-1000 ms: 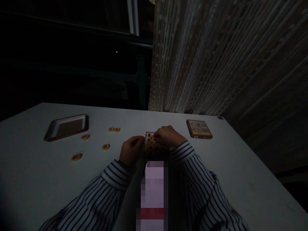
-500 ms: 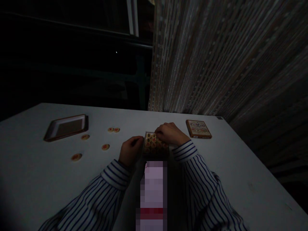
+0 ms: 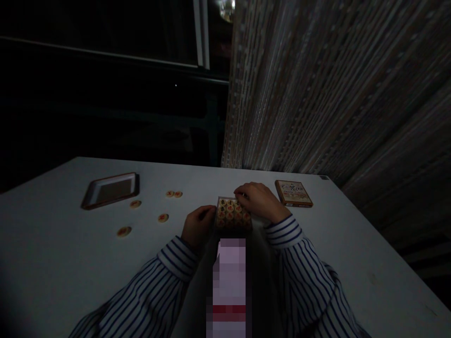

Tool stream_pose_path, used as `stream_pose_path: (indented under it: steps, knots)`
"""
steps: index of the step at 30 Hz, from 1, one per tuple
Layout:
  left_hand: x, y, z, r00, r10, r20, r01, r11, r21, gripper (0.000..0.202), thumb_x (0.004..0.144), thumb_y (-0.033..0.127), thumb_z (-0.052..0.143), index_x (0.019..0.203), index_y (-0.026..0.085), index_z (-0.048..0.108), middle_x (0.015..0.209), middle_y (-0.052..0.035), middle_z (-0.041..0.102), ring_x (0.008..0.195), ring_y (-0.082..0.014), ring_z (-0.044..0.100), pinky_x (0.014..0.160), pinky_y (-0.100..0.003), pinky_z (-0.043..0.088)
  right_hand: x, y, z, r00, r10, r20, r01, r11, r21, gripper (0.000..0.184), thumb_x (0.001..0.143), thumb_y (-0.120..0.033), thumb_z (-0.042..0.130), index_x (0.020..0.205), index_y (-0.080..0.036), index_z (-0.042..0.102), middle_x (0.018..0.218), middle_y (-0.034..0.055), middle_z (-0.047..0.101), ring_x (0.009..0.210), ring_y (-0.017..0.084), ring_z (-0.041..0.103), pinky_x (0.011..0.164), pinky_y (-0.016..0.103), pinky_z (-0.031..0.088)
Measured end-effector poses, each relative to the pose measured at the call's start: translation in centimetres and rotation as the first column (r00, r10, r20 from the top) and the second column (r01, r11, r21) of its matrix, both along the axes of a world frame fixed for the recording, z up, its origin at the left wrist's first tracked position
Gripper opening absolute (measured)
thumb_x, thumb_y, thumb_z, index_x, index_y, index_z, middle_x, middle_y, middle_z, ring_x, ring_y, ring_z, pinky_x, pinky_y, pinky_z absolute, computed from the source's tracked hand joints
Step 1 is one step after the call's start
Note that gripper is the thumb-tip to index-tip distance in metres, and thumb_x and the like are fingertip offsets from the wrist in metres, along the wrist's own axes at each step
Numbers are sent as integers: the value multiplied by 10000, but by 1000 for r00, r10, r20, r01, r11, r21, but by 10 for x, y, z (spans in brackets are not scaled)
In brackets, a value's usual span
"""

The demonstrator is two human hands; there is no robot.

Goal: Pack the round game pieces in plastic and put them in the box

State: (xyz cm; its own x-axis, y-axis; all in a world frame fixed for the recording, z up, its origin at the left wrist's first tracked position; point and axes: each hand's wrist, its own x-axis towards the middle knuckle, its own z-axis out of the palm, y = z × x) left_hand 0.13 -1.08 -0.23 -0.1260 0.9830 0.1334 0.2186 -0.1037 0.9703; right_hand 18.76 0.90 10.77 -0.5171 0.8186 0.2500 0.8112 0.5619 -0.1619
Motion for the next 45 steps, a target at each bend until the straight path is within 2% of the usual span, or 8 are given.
stream_pose_path:
  steps: [3,11,15,21,27,33,39,45]
  knots:
    - [-3,-8,1,997,-77,-19,77,997,-5,260,765,340,506,870,156,658,842,-57,693,793,-178,636,710,-286,504,7,-9,-10,998,-56,-29,56,998,6,270,840,-257,435,1010,-177,630,978,65,659,913,189,589,814,309,425]
    - [-12,-26,4,980,-195,-39,193,979,-62,287,764,313,522,980,161,634,969,-69,680,907,-199,622,824,-339,490,37,-48,-66,968,-153,-197,135,985,-103,390,818,-330,483,1168,-159,511,971,92,633,812,184,598,721,328,493]
    - [-9,-31,8,973,-230,17,231,969,-89,304,757,299,532,1016,165,622,1019,-68,668,960,-204,609,857,-348,483,40,-60,-81,950,-160,-269,141,986,-90,409,804,-317,489,1181,-158,490,962,100,627,812,186,594,714,338,499]
    - [-4,-36,10,943,-290,161,307,947,-95,368,725,253,578,1082,165,577,1094,-60,638,1001,-194,594,884,-327,480,40,-61,-90,967,-122,-225,103,990,-96,452,786,-269,492,1223,-164,447,992,100,608,822,186,578,728,350,488]
    - [-5,-37,9,958,-272,87,279,957,-81,400,703,184,582,1102,169,565,1118,-56,626,1009,-190,591,896,-330,478,40,-60,-94,970,-183,-158,162,977,-137,426,796,-260,467,1207,-149,467,939,100,607,841,201,567,731,351,482]
    - [-4,-38,10,967,-254,-33,251,965,-80,401,692,128,568,1089,179,566,1103,-49,632,1007,-186,591,901,-351,476,36,-60,-91,971,-179,-159,154,975,-158,421,787,-228,471,1199,-143,480,943,103,611,850,203,571,758,355,480]
    - [-7,-37,3,962,-264,-73,263,965,-21,424,699,132,547,1119,193,557,1110,-50,628,1016,-187,586,888,-336,483,37,-61,-91,969,-171,-179,145,978,-150,416,795,-233,469,1204,-159,479,952,97,612,854,202,573,761,352,483]
    - [-8,-37,3,957,-238,-168,241,970,-1,402,696,138,545,1093,187,574,1107,-60,627,1031,-200,575,918,-359,455,37,-59,-95,969,-179,-167,148,972,-183,413,807,-241,467,1213,-164,470,975,98,604,876,203,571,777,352,476]
